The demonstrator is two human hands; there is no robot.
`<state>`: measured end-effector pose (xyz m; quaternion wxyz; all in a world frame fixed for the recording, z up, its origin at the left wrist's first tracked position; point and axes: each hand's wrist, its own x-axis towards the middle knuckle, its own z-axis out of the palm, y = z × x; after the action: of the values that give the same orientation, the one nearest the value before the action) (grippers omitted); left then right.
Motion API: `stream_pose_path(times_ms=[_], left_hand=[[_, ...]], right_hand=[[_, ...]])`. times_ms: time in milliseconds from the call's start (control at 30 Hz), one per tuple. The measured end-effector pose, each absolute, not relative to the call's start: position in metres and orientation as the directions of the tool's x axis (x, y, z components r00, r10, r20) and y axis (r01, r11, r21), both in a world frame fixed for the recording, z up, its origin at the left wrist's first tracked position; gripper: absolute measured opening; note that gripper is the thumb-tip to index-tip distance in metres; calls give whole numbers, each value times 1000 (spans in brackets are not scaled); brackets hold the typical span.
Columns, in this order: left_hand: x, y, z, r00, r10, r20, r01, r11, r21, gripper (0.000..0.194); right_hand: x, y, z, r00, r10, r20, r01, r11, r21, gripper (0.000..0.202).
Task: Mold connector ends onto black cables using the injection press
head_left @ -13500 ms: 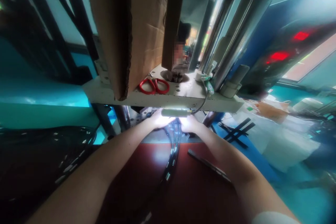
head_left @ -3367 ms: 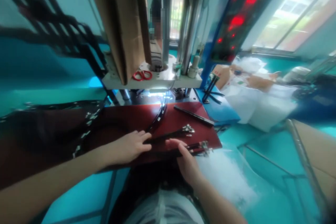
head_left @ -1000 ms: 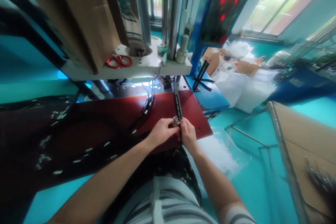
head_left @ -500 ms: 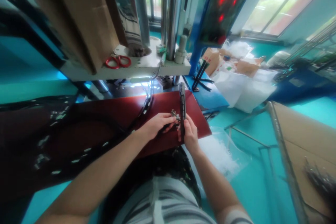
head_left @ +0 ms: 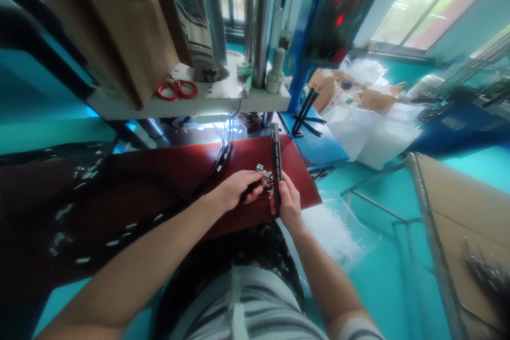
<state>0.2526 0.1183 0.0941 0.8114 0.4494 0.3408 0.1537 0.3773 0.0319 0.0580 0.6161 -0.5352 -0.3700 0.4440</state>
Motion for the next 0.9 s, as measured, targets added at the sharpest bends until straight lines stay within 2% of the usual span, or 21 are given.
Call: stream_pose_path(times_ms=[100, 167, 267, 333, 400, 500, 667, 833, 900], left_hand=[[254, 117, 96, 723, 566, -396, 70, 511, 857, 32], [255, 114, 98, 693, 634, -343, 93, 393, 915, 34], [257, 107, 101, 590, 784, -193, 222, 72, 972, 30], [258, 101, 101, 538, 841, -57, 346, -159, 925, 22], [260, 95, 101, 514, 857, 34, 438, -296, 849, 16], [261, 90, 101, 491, 868, 70, 499, -346, 794, 15], [261, 89, 99, 517, 854, 63, 512, -367, 777, 18], [258, 90, 94, 546, 834, 77, 462, -376, 803, 19], [257, 93, 93, 562, 824, 78, 397, -351, 848, 19]], right_hand=[[377, 32, 57, 333, 943, -16, -156, 38, -987, 52], [377, 32, 57, 323, 946, -20, -161, 35, -986, 51], [378, 33, 57, 320, 947, -32, -182, 28, -983, 50], [378, 33, 58, 318, 947, -42, -189, 20, -982, 50], [379, 32, 59, 307, 951, -45, -179, 11, -984, 50], [381, 32, 62, 294, 955, -52, -154, -6, -988, 53], [382, 32, 61, 276, 960, -53, -123, -19, -992, 53], [380, 35, 55, 267, 963, 24, 2, 25, -1000, 47], [379, 36, 55, 263, 964, 21, -5, 23, -1000, 46]])
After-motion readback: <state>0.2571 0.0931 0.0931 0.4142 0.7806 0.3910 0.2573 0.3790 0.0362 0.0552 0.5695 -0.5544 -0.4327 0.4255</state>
